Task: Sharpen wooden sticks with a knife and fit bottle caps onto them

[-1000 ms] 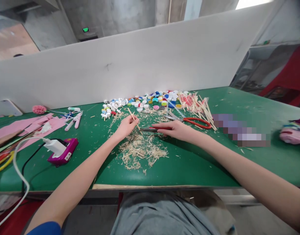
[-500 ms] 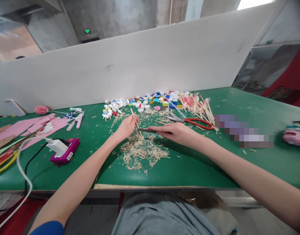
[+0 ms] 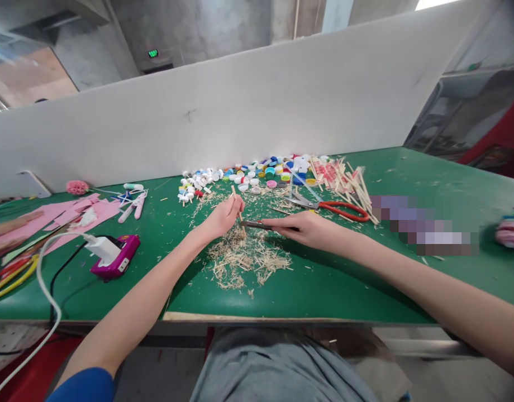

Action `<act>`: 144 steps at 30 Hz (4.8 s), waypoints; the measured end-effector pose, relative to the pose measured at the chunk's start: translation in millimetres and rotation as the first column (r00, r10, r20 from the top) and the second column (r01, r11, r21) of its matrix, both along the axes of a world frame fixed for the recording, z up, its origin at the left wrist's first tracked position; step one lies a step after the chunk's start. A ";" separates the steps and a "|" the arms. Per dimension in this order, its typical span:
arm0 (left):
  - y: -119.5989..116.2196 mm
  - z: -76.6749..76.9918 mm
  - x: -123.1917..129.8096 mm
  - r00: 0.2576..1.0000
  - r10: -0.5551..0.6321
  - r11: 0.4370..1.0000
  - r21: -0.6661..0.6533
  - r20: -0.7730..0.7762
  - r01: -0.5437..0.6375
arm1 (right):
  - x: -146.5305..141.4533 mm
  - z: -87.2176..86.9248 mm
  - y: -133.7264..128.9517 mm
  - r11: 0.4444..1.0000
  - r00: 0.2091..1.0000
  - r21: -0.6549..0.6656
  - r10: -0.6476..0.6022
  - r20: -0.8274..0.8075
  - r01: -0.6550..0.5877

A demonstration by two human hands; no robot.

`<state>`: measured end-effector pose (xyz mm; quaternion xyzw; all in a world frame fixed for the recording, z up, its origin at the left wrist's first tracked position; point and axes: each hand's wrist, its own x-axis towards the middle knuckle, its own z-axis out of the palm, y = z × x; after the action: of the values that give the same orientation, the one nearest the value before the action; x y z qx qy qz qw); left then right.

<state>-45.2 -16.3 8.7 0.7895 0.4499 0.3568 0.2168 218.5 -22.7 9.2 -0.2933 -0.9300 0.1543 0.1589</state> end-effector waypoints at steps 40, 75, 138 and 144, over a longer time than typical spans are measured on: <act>6.4 -7.6 -0.6 1.000 0.011 0.998 0.065 0.013 -0.012 | 1.1 1.7 -12.7 0.994 0.996 0.091 0.048 0.080 -0.055; 16.0 10.3 -20.3 0.879 0.251 0.943 0.101 0.404 -0.316 | -49.2 1.4 -98.5 0.983 0.981 0.056 0.181 -0.067 -0.177; 14.9 -9.1 -5.6 0.963 0.137 0.988 0.031 0.231 -0.148 | 9.8 5.7 16.6 0.819 0.910 0.476 -0.407 0.086 0.321; 14.2 -10.5 -6.8 0.973 0.144 0.988 0.033 0.180 -0.152 | 19.0 7.0 21.5 0.801 0.865 0.442 -0.492 0.100 0.404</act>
<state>-52.0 -2.0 -1.8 0.7238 0.4779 0.4512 0.2103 237.4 -1.2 16.2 -0.4807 -0.8562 -0.1163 0.1493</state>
